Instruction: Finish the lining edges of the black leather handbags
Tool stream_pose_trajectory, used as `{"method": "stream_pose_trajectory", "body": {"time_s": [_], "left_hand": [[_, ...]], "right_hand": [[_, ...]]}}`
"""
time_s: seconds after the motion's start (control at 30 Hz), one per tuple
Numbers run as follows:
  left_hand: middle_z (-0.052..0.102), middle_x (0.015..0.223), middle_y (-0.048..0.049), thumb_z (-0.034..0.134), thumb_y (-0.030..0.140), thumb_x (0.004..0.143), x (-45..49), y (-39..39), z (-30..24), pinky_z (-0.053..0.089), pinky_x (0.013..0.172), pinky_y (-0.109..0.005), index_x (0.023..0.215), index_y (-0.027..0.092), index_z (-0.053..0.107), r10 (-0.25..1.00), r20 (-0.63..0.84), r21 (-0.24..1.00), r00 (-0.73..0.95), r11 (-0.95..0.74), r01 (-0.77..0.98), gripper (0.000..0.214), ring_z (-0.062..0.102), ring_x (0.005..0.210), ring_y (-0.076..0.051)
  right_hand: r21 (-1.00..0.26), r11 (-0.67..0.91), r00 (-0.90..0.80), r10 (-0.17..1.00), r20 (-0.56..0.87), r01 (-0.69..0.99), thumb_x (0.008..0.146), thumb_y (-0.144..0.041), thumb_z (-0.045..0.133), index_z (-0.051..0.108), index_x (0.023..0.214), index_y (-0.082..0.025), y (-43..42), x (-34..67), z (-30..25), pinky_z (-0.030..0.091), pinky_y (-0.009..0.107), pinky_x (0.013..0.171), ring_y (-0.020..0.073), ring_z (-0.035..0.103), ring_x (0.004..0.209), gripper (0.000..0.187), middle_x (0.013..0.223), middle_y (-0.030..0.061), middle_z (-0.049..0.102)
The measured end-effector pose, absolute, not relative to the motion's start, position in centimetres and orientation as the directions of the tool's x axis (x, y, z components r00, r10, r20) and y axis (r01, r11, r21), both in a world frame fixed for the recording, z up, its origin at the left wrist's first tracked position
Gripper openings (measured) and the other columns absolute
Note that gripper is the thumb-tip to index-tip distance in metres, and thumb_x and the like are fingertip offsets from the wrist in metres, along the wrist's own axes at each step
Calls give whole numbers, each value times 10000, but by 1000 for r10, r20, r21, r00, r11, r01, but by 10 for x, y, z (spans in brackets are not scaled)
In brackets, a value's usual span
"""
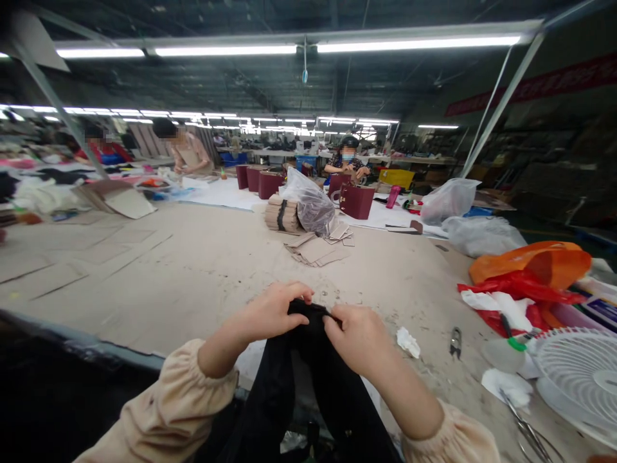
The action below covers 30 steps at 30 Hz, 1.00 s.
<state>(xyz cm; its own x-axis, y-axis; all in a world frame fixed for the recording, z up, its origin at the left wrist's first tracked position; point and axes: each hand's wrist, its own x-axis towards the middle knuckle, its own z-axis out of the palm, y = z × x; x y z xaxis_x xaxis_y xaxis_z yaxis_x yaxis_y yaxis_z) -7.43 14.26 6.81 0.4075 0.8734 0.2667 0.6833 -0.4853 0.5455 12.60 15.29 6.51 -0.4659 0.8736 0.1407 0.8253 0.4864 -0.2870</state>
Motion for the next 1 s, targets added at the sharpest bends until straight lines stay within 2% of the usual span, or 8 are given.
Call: {"method": "stream_pose_trajectory", "body": {"time_s": [0.2,0.3,0.43,0.67,0.73,0.83,1.0], "left_hand": [[645,915,-18,643,196,754,-70,138,64,454,797,-274,866,183,594,898,320,435,303,-424,795,122,588,877,-179],[647,925,-25,626,196,770,-67,139,63,460,805,-268,810,181,606,891,333,401,310,-431,809,48,597,880,-176],[668,991,-28,608,161,768,-65,141,64,455,843,-257,722,171,621,876,343,418,339,-465,780,49,617,898,-163],[683,933,-17,619,133,716,-65,138,62,466,778,-236,695,169,611,876,312,483,369,-480,732,42,631,822,-143],[682,894,-12,643,170,722,-64,137,62,467,769,-254,767,174,620,886,312,470,343,-458,754,51,628,818,-156],[683,858,-10,704,324,720,-63,137,62,473,744,-290,883,181,625,905,302,439,300,-411,799,231,627,809,-186],[702,877,-31,712,443,713,-57,137,61,479,771,-331,858,181,667,911,321,358,259,-370,857,303,631,836,-218]], "right_hand": [[-275,442,-439,895,77,854,881,-353,402,487,567,-210,156,126,62,269,274,551,134,504,547,356,553,-3,572],[-264,414,-414,908,57,871,886,-365,387,482,576,-214,157,125,61,266,281,558,146,517,573,358,577,8,588],[-252,409,-409,911,56,877,889,-371,376,464,576,-216,157,125,59,265,284,566,153,523,592,360,589,11,590],[-213,412,-410,910,57,886,889,-358,371,481,598,-218,159,130,59,261,284,566,157,542,616,341,625,13,615],[-206,405,-404,913,49,891,886,-355,375,491,598,-219,159,130,60,259,283,563,156,541,609,339,621,12,618],[-213,403,-401,914,54,890,879,-345,384,508,602,-220,158,129,61,259,281,557,154,540,601,328,623,13,625],[-223,404,-401,914,63,887,870,-333,397,512,596,-217,157,127,63,258,275,549,145,533,585,319,607,11,622]]}}
